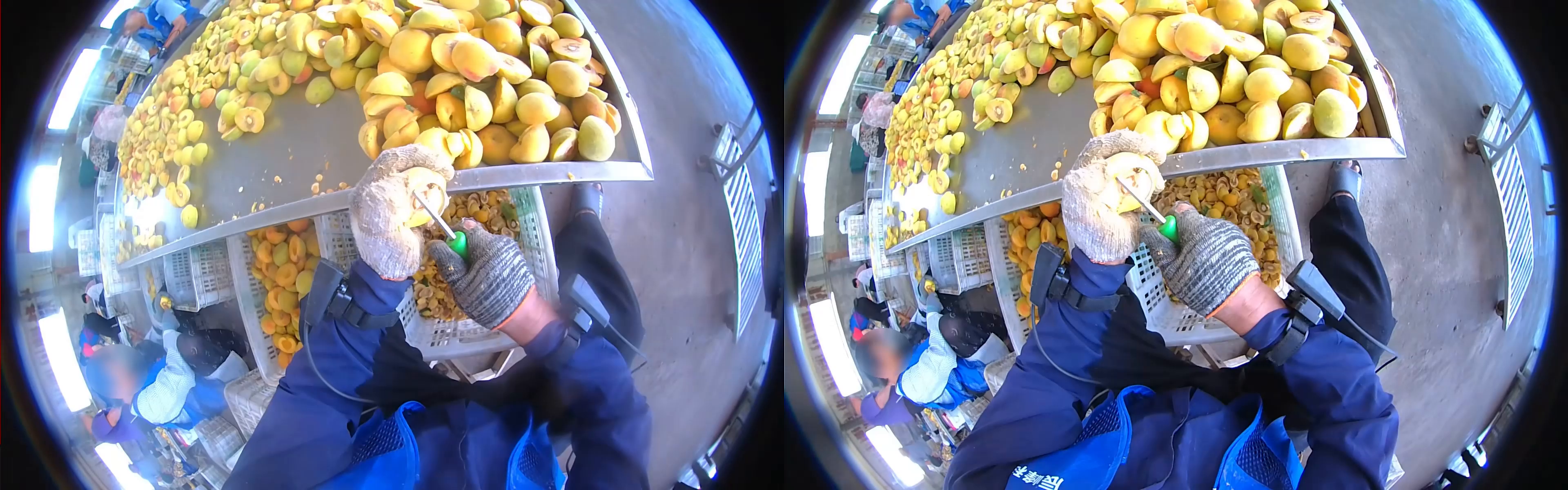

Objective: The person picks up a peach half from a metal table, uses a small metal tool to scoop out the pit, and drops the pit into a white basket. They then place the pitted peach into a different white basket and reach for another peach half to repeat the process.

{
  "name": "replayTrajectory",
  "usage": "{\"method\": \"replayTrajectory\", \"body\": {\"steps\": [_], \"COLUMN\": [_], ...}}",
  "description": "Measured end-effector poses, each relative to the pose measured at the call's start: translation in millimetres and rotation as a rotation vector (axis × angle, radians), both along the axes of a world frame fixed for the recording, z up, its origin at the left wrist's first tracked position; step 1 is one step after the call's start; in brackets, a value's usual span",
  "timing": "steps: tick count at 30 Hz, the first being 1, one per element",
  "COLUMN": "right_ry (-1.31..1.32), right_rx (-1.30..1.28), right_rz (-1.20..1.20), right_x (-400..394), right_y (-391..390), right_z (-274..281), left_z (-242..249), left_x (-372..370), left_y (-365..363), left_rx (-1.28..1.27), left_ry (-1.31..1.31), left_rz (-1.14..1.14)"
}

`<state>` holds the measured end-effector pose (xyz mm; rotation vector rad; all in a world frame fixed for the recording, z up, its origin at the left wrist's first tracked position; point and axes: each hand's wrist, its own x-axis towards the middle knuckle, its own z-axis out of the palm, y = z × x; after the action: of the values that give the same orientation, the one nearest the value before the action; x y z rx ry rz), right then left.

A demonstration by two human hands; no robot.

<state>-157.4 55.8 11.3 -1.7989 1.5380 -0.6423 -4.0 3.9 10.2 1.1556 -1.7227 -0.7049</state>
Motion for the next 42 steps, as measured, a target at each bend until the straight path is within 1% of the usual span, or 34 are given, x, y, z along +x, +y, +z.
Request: {"method": "replayTrajectory", "body": {"steps": [1, 2, 3, 4, 6, 9, 10, 12, 13, 15, 17, 18, 19, 20, 21, 23, 27, 28, 29, 30, 31, 33, 34, 35, 36, 37, 38, 39, 41, 42], "right_ry": [-0.092, -0.185, -0.184, -0.214, -0.243, -0.221, -0.265, -0.309, -0.284, -0.260, -0.128, -0.128, -0.260, -0.392, -0.391, -0.545, -0.496, -0.471, -0.444, -0.302, -0.300, -0.771, -1.192, -1.189, -1.320, -1.449, -1.406, -1.401, -1.280, -1.480], "right_rx": [0.034, 0.068, 0.068, 0.086, 0.103, 0.063, 0.083, 0.103, 0.106, 0.109, -0.075, -0.075, -0.046, -0.015, -0.014, 0.249, 0.281, 0.322, 0.363, -0.257, -0.260, 0.475, 1.329, 1.327, 1.325, 1.320, 1.288, 1.288, 0.996, 1.259], "right_rz": [0.024, 0.048, 0.049, 0.067, 0.086, 0.133, 0.124, 0.115, 0.100, 0.086, 0.300, 0.299, 0.258, 0.217, 0.217, 0.122, 0.205, 0.264, 0.323, 0.474, 0.475, 0.577, 0.331, 0.332, 0.411, 0.492, 0.438, 0.442, 0.519, 0.522], "right_x": [1, 2, 3, 4, 6, 8, 9, 12, 14, 10, 9, 9, 11, 12, 12, 12, 5, 2, -2, -4, -9, -20, -26, -26, -26, -25, -23, -20, -17, -16], "right_y": [0, 0, -1, -2, -2, -2, -4, -5, -4, -3, -6, -6, -6, -6, -5, -3, -7, -9, -11, -10, -11, -13, -16, -15, -11, -8, -5, -5, -7, -4], "right_z": [-4, -8, -10, -12, -16, -16, -12, -9, -12, -15, -20, -19, -17, -15, -13, -7, 1, 4, 6, -21, -19, -10, 4, 2, -2, -3, 1, 2, 4, -3], "left_z": [-3, -7, -9, -9, -9, -27, -35, -52, -62, -88, -157, -175, -143, -80, -40, -24, -5, 1, 6, 10, 13, 17, 25, 34, 39, 39, 39, 37, 32, 30], "left_x": [-2, -2, -3, -5, -7, -1, 5, 18, 26, 43, 88, 100, 82, 46, 25, 19, 18, 15, 10, 8, 8, 10, 8, 5, 2, 1, 1, 1, -1, -3], "left_y": [-2, -3, -5, -5, -3, 1, 4, 15, 26, 50, 53, 54, 49, 38, 28, 17, 0, -8, -16, -20, -20, -19, -18, -15, -12, -9, -8, -6, 0, 3], "left_rx": [0.001, 0.231, 0.460, 0.460, 0.628, 0.614, 0.614, 0.574, 0.573, -0.073, -0.033, 0.009, 0.009, -0.018, -0.044, -0.028, 0.034, 0.032, 0.358, 0.680, 0.677, 0.779, 0.776, 0.573, 0.371, 0.225, 0.206, 0.212, 0.356, 0.433], "left_ry": [0.000, 0.410, 0.821, 0.821, 1.039, 1.059, 1.059, 1.227, 1.227, -0.383, -0.374, -0.366, -0.366, -0.247, -0.129, -0.133, -0.156, -0.156, 0.270, 0.699, 0.700, 0.636, 0.637, 0.460, 0.284, 0.175, 0.182, 0.227, 0.485, 0.631], "left_rz": [-0.001, -0.062, -0.123, -0.123, 0.062, 0.050, 0.051, 0.142, 0.142, 0.112, 0.151, 0.191, 0.191, 0.138, 0.085, 0.056, -0.052, -0.051, -0.184, -0.315, -0.316, -0.342, -0.342, -0.299, -0.253, -0.196, -0.157, -0.124, -0.068, -0.034]}}
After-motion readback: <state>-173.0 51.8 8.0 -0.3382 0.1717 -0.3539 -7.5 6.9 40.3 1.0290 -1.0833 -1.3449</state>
